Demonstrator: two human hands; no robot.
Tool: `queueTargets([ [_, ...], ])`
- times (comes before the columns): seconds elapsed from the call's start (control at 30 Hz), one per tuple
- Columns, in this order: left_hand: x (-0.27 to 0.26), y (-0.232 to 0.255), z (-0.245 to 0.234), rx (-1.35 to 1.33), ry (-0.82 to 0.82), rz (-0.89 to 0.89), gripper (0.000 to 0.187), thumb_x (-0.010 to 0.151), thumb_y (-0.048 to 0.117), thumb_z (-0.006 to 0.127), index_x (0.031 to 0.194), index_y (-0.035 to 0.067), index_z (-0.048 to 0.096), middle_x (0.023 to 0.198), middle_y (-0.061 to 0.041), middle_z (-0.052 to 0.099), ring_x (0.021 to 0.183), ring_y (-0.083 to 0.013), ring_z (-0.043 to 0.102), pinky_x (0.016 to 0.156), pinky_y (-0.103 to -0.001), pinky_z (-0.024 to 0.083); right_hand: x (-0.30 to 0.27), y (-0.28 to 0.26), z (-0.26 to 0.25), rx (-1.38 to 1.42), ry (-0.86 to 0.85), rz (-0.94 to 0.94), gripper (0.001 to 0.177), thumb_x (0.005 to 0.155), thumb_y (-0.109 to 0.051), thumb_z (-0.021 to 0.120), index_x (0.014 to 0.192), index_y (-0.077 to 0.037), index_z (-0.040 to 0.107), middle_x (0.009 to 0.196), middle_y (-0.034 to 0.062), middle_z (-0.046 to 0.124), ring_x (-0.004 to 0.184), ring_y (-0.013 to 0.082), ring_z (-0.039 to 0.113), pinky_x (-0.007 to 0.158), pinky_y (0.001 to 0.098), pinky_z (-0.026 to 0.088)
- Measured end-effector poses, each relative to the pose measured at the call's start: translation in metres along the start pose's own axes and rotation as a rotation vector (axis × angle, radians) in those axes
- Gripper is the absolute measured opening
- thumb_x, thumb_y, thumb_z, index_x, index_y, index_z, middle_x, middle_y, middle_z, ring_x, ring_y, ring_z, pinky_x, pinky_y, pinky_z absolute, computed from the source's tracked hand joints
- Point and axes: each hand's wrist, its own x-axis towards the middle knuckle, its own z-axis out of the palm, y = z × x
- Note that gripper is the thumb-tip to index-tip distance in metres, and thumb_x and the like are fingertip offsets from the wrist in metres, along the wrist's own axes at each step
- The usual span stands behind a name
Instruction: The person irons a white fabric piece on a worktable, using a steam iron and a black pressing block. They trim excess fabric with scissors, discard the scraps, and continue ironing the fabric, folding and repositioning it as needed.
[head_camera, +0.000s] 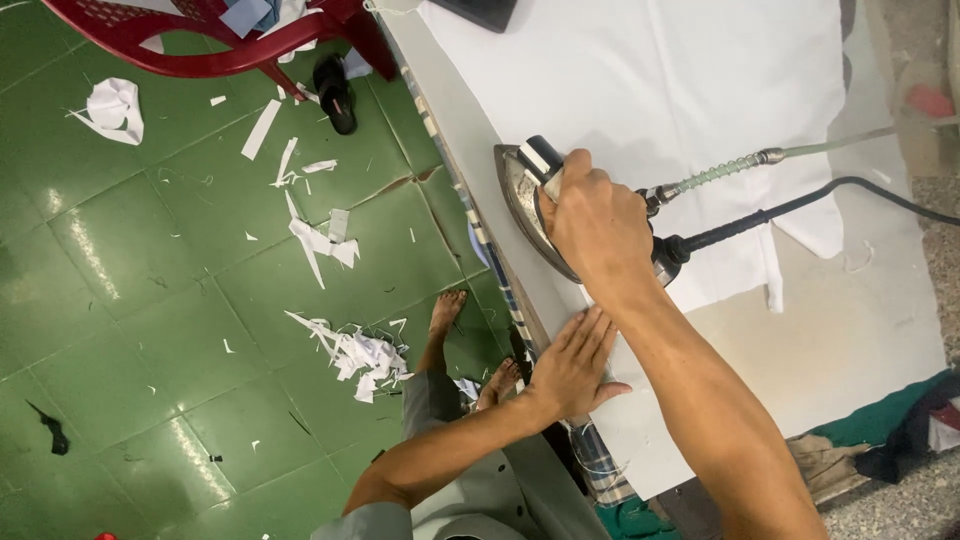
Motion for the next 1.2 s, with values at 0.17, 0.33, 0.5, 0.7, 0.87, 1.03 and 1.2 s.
queueTargets([
  [0.17, 0.003, -0.002, -0.009, -0.199, 0.077, 0.030, 0.088, 0.100, 0.061, 0.033, 0.150, -0.011, 0.041, 0.159, -0.032, 0.039, 0.152, -0.0405, 0.035, 0.127, -0.049, 0.026, 0.028, -0.013, -0.005, -0.012, -0.008, -0.020, 0.031, 0.101, -0.031, 0.060, 0.102, -0.001, 0.056, 0.067, 0.0179, 0.065, 0.062, 0.0425, 0.074, 0.058, 0.0532, 0.061],
  [0.33, 0.004, -0.005, -0.010, -0.180, 0.060, 0.037, 0.087, 0.099, 0.060, 0.034, 0.150, -0.010, 0.044, 0.160, -0.030, 0.039, 0.153, -0.0392, 0.034, 0.129, -0.049, 0.023, 0.043, -0.023, -0.015, 0.031, 0.010, -0.035, 0.035, 0.104, -0.035, 0.059, 0.104, 0.000, 0.056, 0.068, 0.0185, 0.065, 0.063, 0.0416, 0.074, 0.058, 0.0520, 0.062],
  [0.5, 0.002, -0.005, -0.022, -0.034, -0.046, 0.066, 0.089, 0.097, 0.065, 0.041, 0.151, -0.006, 0.048, 0.163, -0.023, 0.037, 0.154, -0.0343, 0.033, 0.131, -0.045, 0.025, 0.039, 0.003, 0.008, 0.117, 0.113, -0.161, 0.056, 0.112, -0.056, 0.044, 0.105, 0.000, 0.047, 0.066, 0.0105, 0.056, 0.043, 0.0353, 0.056, 0.036, 0.0465, 0.042],
  [0.7, -0.013, 0.001, 0.004, -0.097, 0.162, 0.123, 0.084, 0.098, 0.059, 0.042, 0.145, -0.010, 0.050, 0.156, -0.030, 0.044, 0.149, -0.0408, 0.040, 0.127, -0.050, 0.026, -0.013, 0.003, -0.009, 0.178, -0.044, -0.023, 0.047, 0.108, -0.046, 0.053, 0.104, 0.001, 0.056, 0.072, 0.0236, 0.067, 0.071, 0.0453, 0.074, 0.061, 0.0521, 0.062],
  [0.87, -0.040, 0.013, 0.006, -0.199, 0.304, 0.257, 0.055, 0.096, 0.040, 0.065, 0.130, -0.003, 0.066, 0.138, -0.025, 0.063, 0.135, -0.0395, 0.057, 0.119, -0.050, 0.041, -0.057, 0.028, 0.008, 0.156, -0.088, 0.027, 0.045, 0.105, -0.049, 0.050, 0.099, -0.004, 0.052, 0.070, 0.0196, 0.066, 0.069, 0.0433, 0.074, 0.059, 0.0501, 0.062],
  [1.03, -0.058, 0.031, 0.005, -0.304, 0.419, 0.466, 0.031, 0.091, 0.023, 0.075, 0.108, -0.003, 0.074, 0.122, -0.022, 0.073, 0.121, -0.0376, 0.067, 0.112, -0.049, 0.050, -0.107, 0.049, 0.014, 0.213, -0.077, 0.021, 0.040, 0.105, -0.043, 0.047, 0.095, -0.004, 0.050, 0.070, 0.0231, 0.066, 0.068, 0.0432, 0.074, 0.057, 0.0504, 0.062],
  [1.2, -0.068, 0.036, 0.014, -0.291, 0.492, 0.519, 0.023, 0.089, 0.017, 0.079, 0.096, -0.004, 0.074, 0.116, -0.021, 0.075, 0.116, -0.0368, 0.070, 0.108, -0.048, 0.054, -0.146, 0.064, 0.028, 0.205, -0.064, 0.038, 0.042, 0.104, -0.047, 0.046, 0.096, -0.005, 0.048, 0.072, 0.0231, 0.066, 0.070, 0.0435, 0.074, 0.059, 0.0511, 0.062],
])
